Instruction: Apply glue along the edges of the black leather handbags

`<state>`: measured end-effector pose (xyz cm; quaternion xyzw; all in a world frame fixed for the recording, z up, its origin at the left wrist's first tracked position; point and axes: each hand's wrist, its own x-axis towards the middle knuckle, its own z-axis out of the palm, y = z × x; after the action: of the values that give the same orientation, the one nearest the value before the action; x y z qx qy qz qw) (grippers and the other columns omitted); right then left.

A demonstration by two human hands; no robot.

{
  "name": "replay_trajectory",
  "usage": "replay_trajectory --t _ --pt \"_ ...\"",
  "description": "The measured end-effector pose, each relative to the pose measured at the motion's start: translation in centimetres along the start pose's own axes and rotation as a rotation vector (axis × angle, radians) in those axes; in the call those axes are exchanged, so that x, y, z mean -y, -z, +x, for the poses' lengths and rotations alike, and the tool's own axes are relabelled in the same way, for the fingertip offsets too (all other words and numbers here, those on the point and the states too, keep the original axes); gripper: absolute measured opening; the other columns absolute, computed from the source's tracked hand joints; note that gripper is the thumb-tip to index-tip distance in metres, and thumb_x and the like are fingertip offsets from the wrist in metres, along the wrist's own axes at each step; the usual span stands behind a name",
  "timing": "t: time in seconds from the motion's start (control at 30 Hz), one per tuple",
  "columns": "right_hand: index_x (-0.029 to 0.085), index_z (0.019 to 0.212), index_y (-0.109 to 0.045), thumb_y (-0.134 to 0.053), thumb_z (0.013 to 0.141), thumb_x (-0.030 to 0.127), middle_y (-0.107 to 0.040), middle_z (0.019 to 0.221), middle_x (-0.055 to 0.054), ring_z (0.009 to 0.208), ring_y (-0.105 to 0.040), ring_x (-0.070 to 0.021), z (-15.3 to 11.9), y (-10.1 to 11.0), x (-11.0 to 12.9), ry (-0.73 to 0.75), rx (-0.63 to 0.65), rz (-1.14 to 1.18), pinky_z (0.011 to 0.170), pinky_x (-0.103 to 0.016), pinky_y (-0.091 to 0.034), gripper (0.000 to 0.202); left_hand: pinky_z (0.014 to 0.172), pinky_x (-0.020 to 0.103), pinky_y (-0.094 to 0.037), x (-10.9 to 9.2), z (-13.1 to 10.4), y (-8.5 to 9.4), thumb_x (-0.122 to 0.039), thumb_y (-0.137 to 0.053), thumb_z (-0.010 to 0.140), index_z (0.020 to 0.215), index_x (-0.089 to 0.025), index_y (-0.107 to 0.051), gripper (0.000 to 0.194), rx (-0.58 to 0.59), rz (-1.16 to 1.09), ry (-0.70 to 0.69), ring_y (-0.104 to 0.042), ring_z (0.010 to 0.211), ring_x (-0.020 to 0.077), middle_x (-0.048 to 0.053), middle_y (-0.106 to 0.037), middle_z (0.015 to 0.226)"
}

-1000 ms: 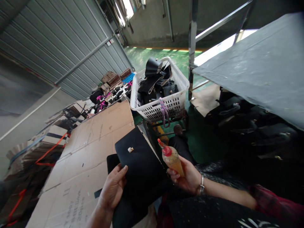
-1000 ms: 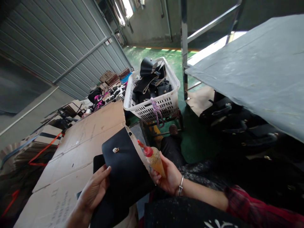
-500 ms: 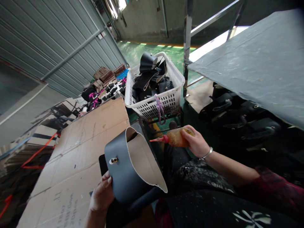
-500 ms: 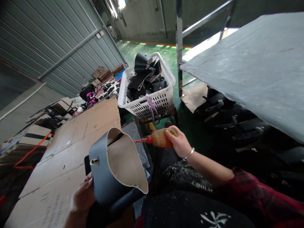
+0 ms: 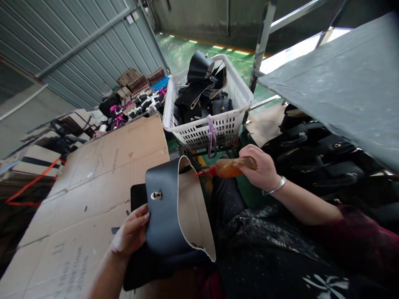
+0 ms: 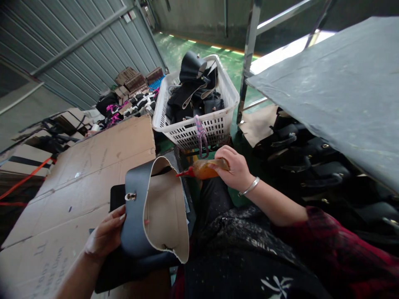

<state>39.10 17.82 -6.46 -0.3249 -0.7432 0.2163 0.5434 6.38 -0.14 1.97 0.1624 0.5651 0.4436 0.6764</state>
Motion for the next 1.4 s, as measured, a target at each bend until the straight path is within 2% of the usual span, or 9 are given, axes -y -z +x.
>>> replay_trajectory --t 0.17,0.3,0.53,0.8,0.97,1.1,1.23,1.4 --pt "0.023 0.073 -0.05 -0.062 0.081 0.033 -0.056 0.07 -0.003 0.064 -0.054 -0.0165 0.4 0.2 0.2 0.079 0.042 -0.034 0.058 -0.03 -0.046 0.018 0.085 0.041 -0.055 0.2 0.1 0.8 -0.025 -0.079 0.064 0.105 -0.021 -0.073 0.041 -0.016 -0.009 0.013 -0.068 0.092 0.0311 0.01 -0.072 0.102" --pt "0.023 0.074 -0.052 -0.061 0.082 0.036 -0.057 0.071 -0.004 0.064 -0.054 -0.0165 0.3 0.4 0.2 0.114 0.084 -0.042 0.057 -0.03 -0.047 0.018 0.089 0.042 -0.053 0.4 0.2 1.2 -0.021 -0.077 0.066 0.105 -0.021 -0.073 0.039 -0.02 -0.026 0.01 -0.069 0.09 0.0269 0.008 -0.072 0.102" --pt "0.023 0.074 -0.051 -0.061 0.082 0.035 -0.056 0.072 -0.004 0.064 -0.054 -0.0163 0.1 0.3 -0.2 0.118 0.081 -0.046 0.057 -0.03 -0.048 0.017 0.087 0.039 -0.054 0.2 0.3 0.8 -0.023 -0.079 0.064 0.103 -0.021 -0.073 0.039 -0.002 -0.008 0.017 -0.069 0.088 0.027 0.008 -0.074 0.096" --pt "0.022 0.076 -0.051 -0.058 0.081 0.026 -0.055 0.072 -0.003 0.064 -0.053 -0.0155 -1.2 0.3 -0.6 0.058 0.12 -0.003 0.056 -0.028 -0.047 0.01 0.081 0.033 -0.056 0.1 0.2 0.7 -0.024 -0.08 0.063 0.104 -0.022 -0.073 0.041 -0.015 -0.001 0.019 -0.069 0.087 0.0259 0.008 -0.073 0.097" --pt "0.022 0.075 -0.05 -0.06 0.079 0.021 -0.053 0.07 -0.002 0.062 -0.052 -0.0144 -2.4 0.4 -0.3 -0.019 0.132 0.048 0.054 -0.027 -0.045 0.01 0.08 0.035 -0.056 0.0 -0.1 0.6 -0.025 -0.081 0.062 0.105 -0.022 -0.073 0.044 -0.058 0.019 0.04 -0.067 0.094 0.0314 0.008 -0.072 0.105" --pt "0.022 0.073 -0.05 -0.062 0.078 0.024 -0.052 0.068 0.0 0.061 -0.05 -0.0142 -3.2 0.5 -0.4 -0.1 0.109 0.093 0.054 -0.027 -0.043 0.013 0.084 0.04 -0.055 -0.1 0.0 0.3 -0.025 -0.082 0.059 0.104 -0.023 -0.073 0.045 -0.092 0.012 0.052 -0.067 0.094 0.0333 0.008 -0.071 0.106" --pt "0.021 0.073 -0.05 -0.059 0.081 0.029 -0.049 0.068 0.001 0.059 -0.047 -0.0134 -3.1 0.0 -0.9 -0.22 0.017 0.121 0.055 -0.027 -0.04 0.014 0.083 0.04 -0.055 -0.1 0.1 0.3 -0.024 -0.082 0.059 0.102 -0.023 -0.074 0.044 -0.094 -0.008 0.049 -0.067 0.093 0.0335 0.007 -0.072 0.105" --pt "0.021 0.072 -0.05 -0.06 0.08 0.039 -0.048 0.067 0.002 0.058 -0.045 -0.0131 -2.2 -1.5 -2.2 -0.31 -0.018 0.134 0.055 -0.027 -0.039 0.022 0.092 0.041 -0.052 0.0 -0.1 0.9 -0.022 -0.077 0.067 0.105 -0.023 -0.072 0.038 -0.073 -0.001 0.041 -0.066 0.097 0.0297 0.006 -0.071 0.107"
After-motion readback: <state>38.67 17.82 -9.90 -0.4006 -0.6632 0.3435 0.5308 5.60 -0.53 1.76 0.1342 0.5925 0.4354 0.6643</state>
